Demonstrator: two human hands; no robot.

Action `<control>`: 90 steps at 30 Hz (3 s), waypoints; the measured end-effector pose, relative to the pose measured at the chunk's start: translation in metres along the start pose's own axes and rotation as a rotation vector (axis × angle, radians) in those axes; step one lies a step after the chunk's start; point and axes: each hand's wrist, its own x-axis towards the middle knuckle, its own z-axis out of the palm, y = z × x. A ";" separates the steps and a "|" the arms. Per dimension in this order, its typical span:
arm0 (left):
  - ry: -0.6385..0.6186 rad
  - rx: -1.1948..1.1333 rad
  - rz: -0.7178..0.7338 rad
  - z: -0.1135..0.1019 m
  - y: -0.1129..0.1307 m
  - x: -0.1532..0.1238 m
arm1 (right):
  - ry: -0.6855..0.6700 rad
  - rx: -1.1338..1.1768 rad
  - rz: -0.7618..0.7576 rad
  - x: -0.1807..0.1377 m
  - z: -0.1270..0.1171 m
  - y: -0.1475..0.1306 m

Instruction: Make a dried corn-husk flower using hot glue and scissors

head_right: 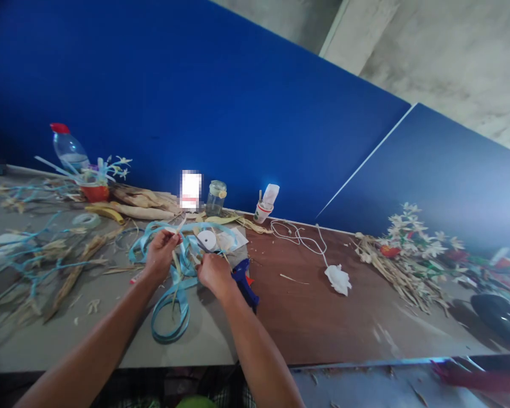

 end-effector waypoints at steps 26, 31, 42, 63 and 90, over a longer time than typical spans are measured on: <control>-0.251 -0.153 -0.053 0.001 -0.007 -0.007 | 0.050 0.240 0.062 0.011 -0.017 0.007; -0.262 -0.136 -0.065 0.001 -0.004 -0.009 | 0.048 -0.023 0.012 0.002 0.003 -0.001; -0.279 -0.148 -0.081 0.000 -0.006 -0.010 | 0.027 0.031 0.039 0.008 0.006 0.004; -0.221 -0.271 -0.288 0.006 0.002 -0.012 | 0.081 1.007 -0.116 0.024 0.018 0.028; -0.084 -0.267 -0.473 0.015 0.006 -0.015 | 0.251 1.273 -0.038 0.023 0.027 0.015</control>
